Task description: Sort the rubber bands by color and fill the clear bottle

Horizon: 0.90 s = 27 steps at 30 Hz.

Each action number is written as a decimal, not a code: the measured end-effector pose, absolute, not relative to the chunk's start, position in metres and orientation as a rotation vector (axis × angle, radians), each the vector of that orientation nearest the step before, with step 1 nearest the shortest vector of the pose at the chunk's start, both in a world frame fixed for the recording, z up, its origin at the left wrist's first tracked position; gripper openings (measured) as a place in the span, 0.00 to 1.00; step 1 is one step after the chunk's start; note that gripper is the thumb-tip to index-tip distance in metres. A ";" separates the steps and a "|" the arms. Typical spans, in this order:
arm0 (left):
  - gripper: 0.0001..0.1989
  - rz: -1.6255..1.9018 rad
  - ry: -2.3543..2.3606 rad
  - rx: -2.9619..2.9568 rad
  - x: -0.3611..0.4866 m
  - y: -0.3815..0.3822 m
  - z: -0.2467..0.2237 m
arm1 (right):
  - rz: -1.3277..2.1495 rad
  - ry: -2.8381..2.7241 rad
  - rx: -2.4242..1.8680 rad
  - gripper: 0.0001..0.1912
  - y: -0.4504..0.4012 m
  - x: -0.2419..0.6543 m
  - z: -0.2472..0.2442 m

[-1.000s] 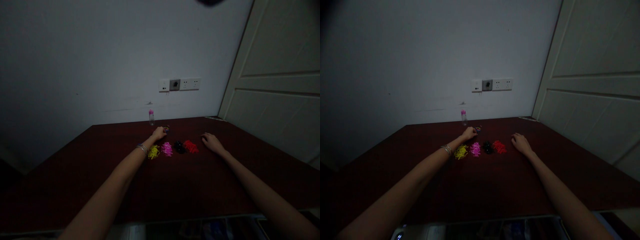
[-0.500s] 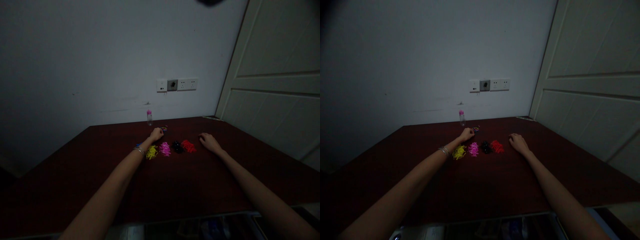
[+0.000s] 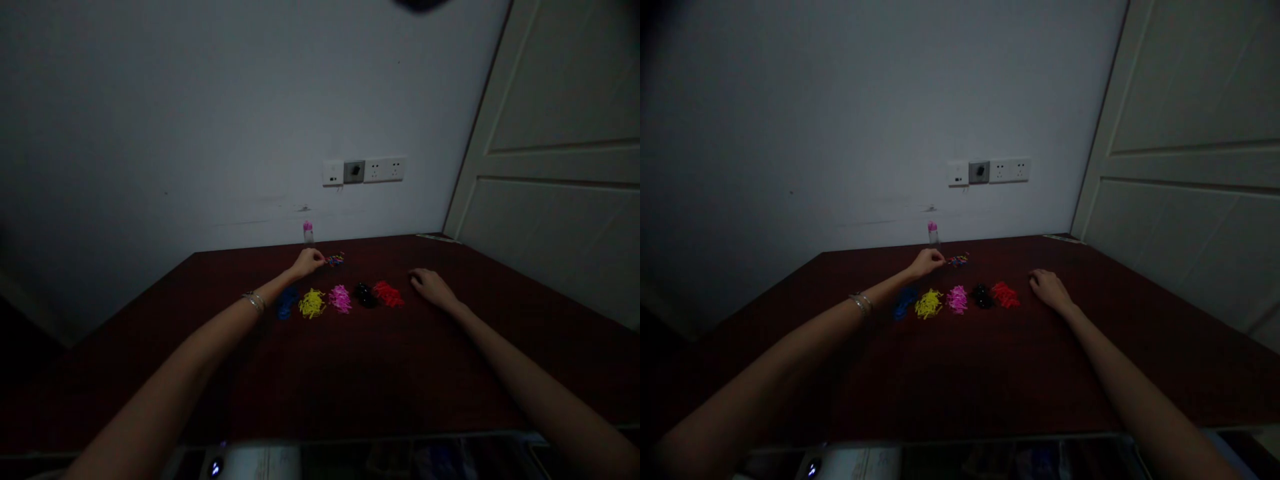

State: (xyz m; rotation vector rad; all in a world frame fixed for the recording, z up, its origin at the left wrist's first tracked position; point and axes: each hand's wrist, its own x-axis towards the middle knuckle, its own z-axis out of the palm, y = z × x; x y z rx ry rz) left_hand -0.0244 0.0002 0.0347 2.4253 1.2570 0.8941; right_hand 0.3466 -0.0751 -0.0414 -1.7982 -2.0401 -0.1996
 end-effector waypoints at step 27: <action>0.12 0.396 1.289 2.439 -0.128 -0.038 0.050 | -0.218 -2.046 -1.771 0.19 -0.072 0.352 -0.045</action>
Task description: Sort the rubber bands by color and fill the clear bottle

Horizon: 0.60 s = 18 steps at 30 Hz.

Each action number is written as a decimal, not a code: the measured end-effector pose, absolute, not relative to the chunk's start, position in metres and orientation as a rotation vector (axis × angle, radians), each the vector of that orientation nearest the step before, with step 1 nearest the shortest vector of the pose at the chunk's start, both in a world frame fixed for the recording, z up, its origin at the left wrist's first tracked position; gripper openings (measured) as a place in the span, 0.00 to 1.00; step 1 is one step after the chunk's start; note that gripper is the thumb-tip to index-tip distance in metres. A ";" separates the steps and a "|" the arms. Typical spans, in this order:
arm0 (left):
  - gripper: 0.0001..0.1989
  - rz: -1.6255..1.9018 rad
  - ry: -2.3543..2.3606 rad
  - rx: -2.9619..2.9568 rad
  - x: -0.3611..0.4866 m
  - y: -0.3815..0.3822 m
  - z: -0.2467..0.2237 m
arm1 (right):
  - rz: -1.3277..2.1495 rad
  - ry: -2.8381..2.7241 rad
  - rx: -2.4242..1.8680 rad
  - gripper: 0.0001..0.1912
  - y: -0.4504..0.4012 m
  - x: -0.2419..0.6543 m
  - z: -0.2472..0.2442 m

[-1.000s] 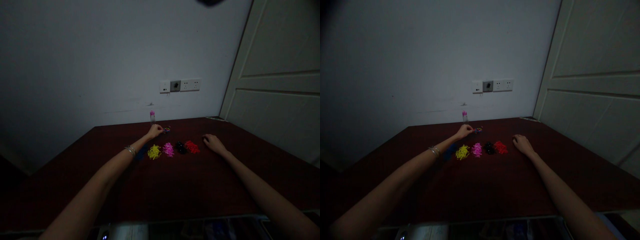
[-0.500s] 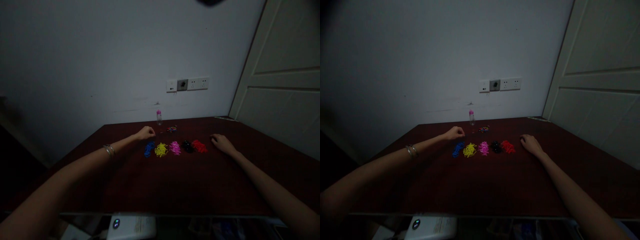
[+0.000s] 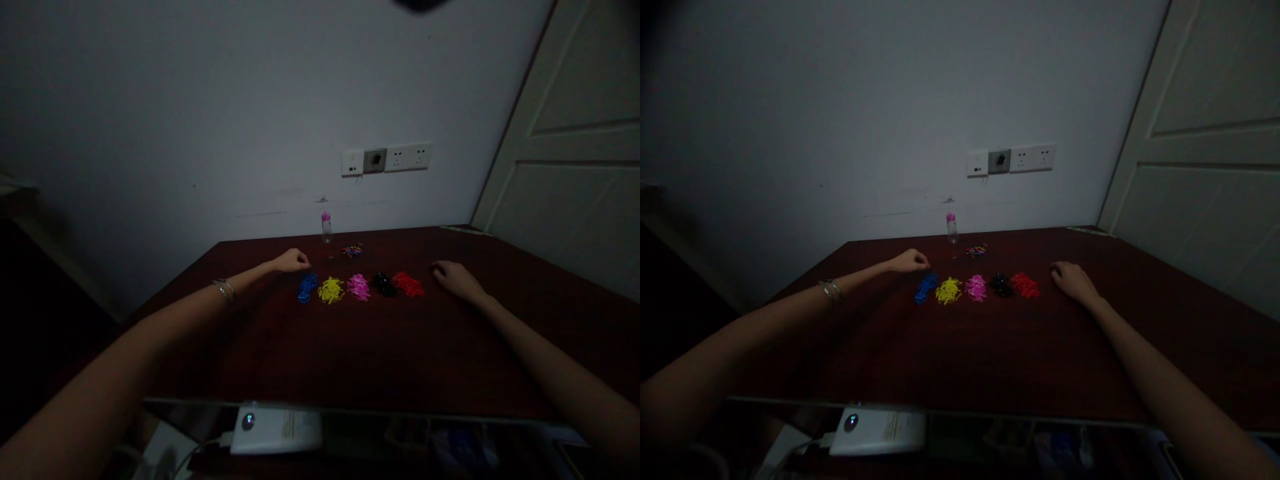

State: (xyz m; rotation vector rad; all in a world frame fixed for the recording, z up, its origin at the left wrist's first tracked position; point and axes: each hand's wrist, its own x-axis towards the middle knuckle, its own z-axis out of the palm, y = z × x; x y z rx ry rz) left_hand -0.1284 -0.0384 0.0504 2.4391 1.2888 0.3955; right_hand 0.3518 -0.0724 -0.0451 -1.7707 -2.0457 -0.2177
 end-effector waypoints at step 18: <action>0.14 1.276 1.805 1.723 -0.126 0.010 -0.016 | -0.194 -2.025 -1.807 0.19 -0.078 0.348 -0.038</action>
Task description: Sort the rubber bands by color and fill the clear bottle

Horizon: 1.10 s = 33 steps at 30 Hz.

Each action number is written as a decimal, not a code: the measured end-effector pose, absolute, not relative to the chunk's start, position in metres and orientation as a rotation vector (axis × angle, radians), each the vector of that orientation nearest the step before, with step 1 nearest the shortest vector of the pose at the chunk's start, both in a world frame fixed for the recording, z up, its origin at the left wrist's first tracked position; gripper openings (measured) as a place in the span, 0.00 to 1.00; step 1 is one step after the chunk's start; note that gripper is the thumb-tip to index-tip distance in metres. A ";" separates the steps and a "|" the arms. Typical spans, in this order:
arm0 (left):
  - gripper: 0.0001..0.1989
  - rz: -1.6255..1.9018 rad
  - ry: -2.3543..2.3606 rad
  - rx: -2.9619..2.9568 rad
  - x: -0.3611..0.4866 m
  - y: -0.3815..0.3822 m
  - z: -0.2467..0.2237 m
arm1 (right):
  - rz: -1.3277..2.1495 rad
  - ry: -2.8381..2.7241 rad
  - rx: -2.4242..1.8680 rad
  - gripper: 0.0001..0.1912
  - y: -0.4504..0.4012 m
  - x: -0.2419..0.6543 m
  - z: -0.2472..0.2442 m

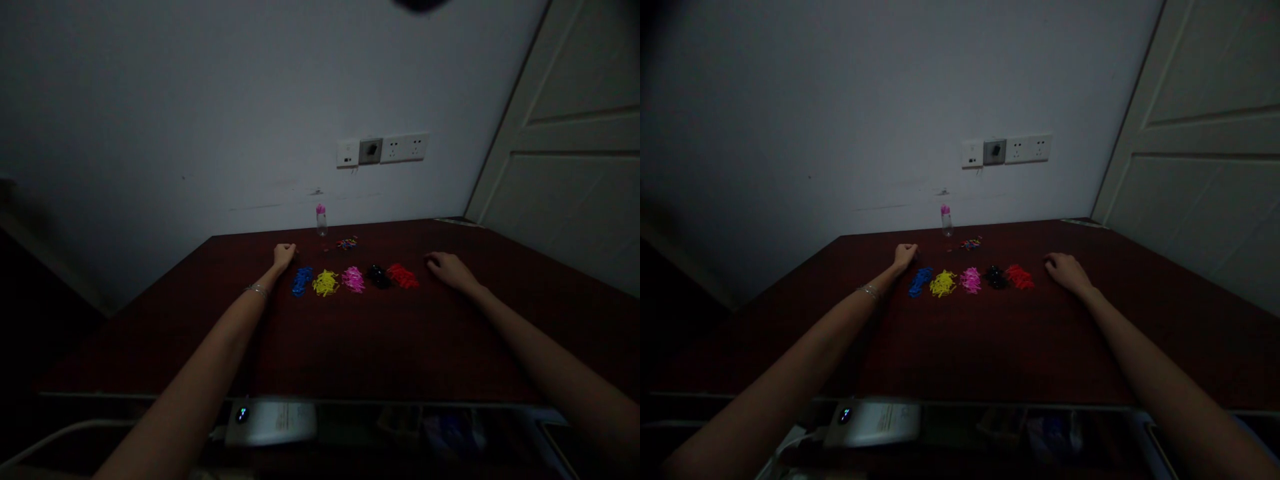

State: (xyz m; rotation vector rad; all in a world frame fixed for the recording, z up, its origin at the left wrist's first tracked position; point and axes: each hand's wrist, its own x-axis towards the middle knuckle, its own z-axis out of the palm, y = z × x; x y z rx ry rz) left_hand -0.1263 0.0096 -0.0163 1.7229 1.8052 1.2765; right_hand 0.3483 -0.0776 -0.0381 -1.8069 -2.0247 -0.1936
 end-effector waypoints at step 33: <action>0.15 1.371 1.746 1.597 -0.135 0.004 -0.021 | -0.047 -2.134 -1.571 0.20 0.001 0.235 0.031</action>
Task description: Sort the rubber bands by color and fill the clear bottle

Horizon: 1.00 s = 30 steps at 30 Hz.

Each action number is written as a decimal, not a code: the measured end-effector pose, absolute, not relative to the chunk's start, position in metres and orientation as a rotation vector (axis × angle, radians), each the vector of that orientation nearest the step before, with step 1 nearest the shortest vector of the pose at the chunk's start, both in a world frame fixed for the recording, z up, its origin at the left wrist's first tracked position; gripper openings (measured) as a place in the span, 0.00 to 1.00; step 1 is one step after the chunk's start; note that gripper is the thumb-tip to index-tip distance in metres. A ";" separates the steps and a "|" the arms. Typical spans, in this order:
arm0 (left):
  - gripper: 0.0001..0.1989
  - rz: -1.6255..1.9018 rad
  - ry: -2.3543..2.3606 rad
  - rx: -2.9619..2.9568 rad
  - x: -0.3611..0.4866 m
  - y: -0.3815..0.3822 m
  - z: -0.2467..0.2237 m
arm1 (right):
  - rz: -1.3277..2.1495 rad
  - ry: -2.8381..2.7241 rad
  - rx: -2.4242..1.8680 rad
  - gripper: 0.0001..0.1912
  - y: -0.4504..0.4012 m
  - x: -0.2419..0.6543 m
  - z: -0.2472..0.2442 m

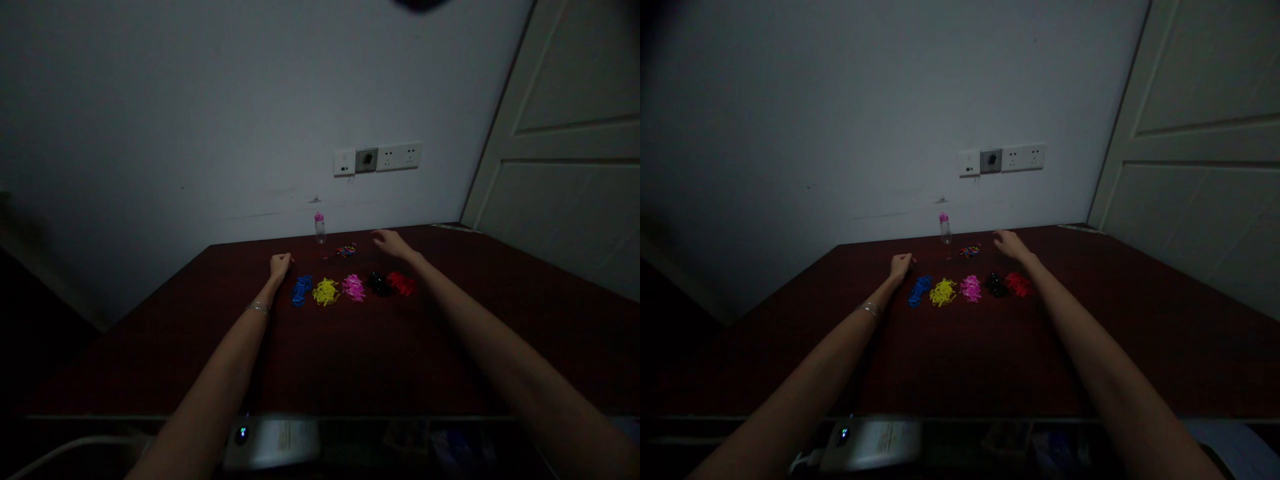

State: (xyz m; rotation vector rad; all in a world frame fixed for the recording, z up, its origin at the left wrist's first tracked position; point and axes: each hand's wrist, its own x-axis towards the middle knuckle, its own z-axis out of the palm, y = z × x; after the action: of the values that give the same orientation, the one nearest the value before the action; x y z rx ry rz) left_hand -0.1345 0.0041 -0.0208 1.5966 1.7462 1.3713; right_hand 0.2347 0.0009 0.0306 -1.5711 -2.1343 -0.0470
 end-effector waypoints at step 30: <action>0.15 1.321 1.792 1.685 -0.133 0.000 -0.020 | -0.059 -2.436 -1.690 0.19 0.026 0.151 0.001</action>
State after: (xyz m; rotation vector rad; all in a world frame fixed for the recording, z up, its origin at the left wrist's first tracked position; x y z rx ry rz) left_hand -0.1325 0.0003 -0.0202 1.6854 1.7922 1.3208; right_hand 0.1513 0.0262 0.0006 -1.6896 -2.4361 -0.0591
